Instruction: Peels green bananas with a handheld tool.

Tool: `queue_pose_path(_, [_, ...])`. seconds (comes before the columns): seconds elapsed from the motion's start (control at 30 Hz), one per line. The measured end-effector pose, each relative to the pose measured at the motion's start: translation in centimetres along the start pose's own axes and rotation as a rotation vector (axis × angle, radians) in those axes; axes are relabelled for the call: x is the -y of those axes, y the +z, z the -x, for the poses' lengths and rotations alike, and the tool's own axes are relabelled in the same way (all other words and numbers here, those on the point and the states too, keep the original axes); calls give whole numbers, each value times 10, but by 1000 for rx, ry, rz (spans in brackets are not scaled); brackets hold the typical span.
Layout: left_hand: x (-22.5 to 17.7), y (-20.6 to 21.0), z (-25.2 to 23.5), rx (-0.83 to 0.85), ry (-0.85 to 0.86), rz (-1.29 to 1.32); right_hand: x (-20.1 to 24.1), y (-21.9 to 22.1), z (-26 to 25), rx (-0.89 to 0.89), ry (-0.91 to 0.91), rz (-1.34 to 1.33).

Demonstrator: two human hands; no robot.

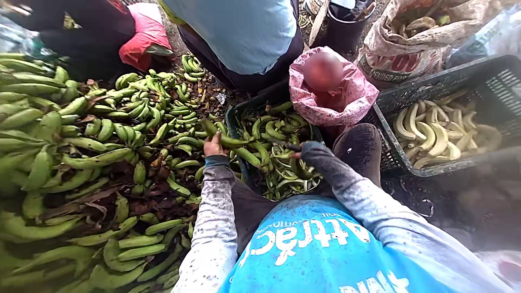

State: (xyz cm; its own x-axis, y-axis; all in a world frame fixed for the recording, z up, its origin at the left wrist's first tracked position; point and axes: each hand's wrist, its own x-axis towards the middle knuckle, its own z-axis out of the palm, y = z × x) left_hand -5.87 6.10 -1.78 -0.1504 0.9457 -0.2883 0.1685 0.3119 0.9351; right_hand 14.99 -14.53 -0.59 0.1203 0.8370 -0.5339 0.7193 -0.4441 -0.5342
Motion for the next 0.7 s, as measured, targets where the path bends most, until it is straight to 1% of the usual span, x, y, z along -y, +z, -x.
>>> queue_pose_path(0.03, [-1, 4, 11, 65, -31, 62, 13, -27, 0, 148, 210, -105])
queue_pose_path(0.07, [-1, 8, 19, 111, -39, 103, 4, -21, -11, -14, 260, -251])
queue_pose_path(0.1, [3, 11, 25, 144, -32, 160, -17, 7, -35, -307, 176, -390])
queue_pose_path(0.13, [8, 14, 30, 174, -23, 229, -41, 40, -62, -601, 7, -508])
queue_pose_path(0.17, [15, 15, 37, 193, -10, 304, -50, 53, -73, -642, -69, -578])
queue_pose_path(0.2, [22, 18, 44, 209, 8, 377, -46, 48, -66, -485, -45, -618])
queue_pose_path(0.23, [30, 21, 50, 226, 32, 439, -43, 59, -66, -457, -62, -667])
queue_pose_path(0.27, [38, 24, 56, 247, 64, 480, -41, 79, -72, -472, -95, -729])
queue_pose_path(0.33, [51, 27, 66, 308, 131, 522, -31, 107, -79, -424, -86, -885])
queue_pose_path(0.37, [56, 29, 69, 324, 171, 547, -20, 98, -71, -355, -50, -923])
queue_pose_path(0.4, [61, 30, 71, 347, 215, 567, -3, 74, -53, -285, -22, -922])
queue_pose_path(0.43, [64, 30, 73, 366, 267, 574, 13, 45, -35, -260, -24, -928])
queue_pose_path(0.5, [66, 31, 76, 384, 342, 585, 40, 1, -9, -343, -155, -1042])
queue_pose_path(0.57, [65, 33, 77, 382, 382, 587, 60, -21, 7, -453, -334, -1191])
queue_pose_path(0.6, [64, 34, 77, 384, 391, 587, 63, -20, 6, -486, -381, -1198])
queue_pose_path(0.63, [63, 34, 77, 386, 399, 598, 59, -9, -3, -511, -379, -1141])
queue_pose_path(0.67, [61, 34, 78, 392, 414, 626, 48, 11, -16, -502, -334, -1033])
queue_pose_path(0.7, [59, 33, 78, 407, 435, 657, 29, 42, -33, -473, -312, -894])
